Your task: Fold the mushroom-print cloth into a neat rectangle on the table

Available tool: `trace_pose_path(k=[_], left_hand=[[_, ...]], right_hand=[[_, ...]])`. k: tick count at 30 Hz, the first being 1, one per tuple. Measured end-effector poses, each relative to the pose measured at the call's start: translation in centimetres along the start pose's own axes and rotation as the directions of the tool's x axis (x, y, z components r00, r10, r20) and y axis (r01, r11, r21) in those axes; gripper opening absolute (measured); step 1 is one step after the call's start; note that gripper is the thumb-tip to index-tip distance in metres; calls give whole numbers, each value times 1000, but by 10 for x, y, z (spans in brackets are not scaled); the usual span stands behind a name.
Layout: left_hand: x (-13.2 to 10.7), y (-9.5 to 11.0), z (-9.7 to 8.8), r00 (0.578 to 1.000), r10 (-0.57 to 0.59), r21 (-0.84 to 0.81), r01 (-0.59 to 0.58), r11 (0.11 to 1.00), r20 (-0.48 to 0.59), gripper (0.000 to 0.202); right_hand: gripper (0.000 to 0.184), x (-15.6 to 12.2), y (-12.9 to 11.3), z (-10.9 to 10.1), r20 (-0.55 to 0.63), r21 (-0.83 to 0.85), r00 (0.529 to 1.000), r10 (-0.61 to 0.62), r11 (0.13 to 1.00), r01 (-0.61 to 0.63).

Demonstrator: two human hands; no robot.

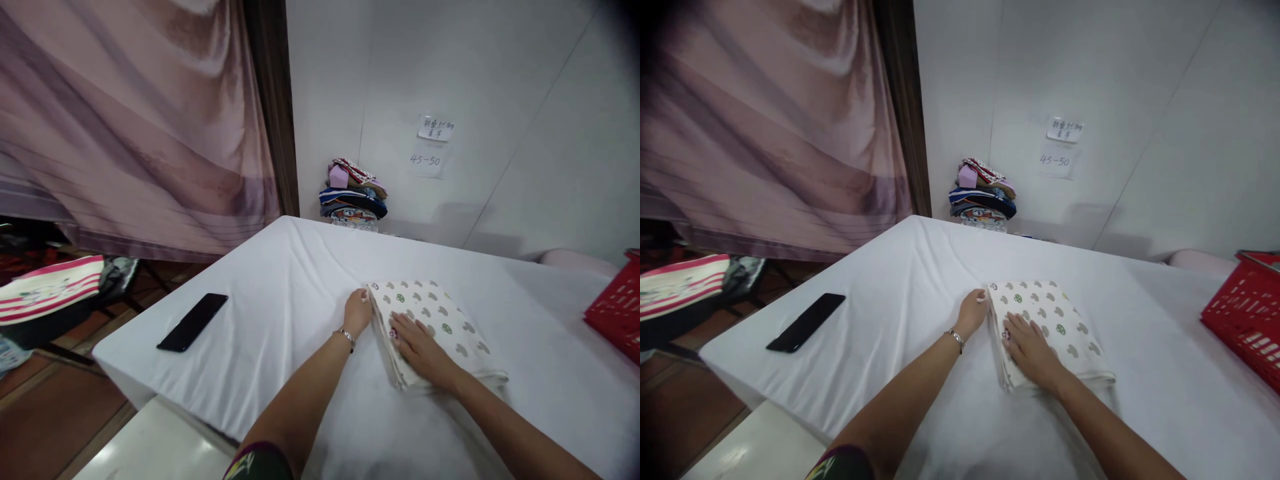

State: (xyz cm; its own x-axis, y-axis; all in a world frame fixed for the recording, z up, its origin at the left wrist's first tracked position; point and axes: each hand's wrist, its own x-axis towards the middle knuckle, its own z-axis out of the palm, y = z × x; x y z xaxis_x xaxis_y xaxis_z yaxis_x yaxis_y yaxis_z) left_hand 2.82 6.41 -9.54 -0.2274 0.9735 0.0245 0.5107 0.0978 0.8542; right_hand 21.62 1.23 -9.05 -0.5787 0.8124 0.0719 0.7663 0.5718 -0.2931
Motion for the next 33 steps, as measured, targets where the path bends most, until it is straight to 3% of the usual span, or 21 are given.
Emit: trace_pose_path(k=[7,12,19,26,33], left_hand=[[31,-6,-2,990,122,118,-129,985,70,44],[46,-8,1,980,152,207,-176,962,126,48],[60,-8,0,962,249,213,-268,940,113,37],[63,-16,4,981,180,195,-192,962,75,33],[71,-14,-4,974,142,172,-172,970,176,36]], right_hand=[[65,-37,-16,9,-48,-88,985,-166,983,161],[82,-42,-17,17,-88,-191,967,-240,957,220],[80,-45,-21,21,-123,-253,951,-283,936,246],[76,-45,-23,20,-129,-263,950,-283,934,242],[74,-44,-21,24,-144,-278,945,-295,928,247]])
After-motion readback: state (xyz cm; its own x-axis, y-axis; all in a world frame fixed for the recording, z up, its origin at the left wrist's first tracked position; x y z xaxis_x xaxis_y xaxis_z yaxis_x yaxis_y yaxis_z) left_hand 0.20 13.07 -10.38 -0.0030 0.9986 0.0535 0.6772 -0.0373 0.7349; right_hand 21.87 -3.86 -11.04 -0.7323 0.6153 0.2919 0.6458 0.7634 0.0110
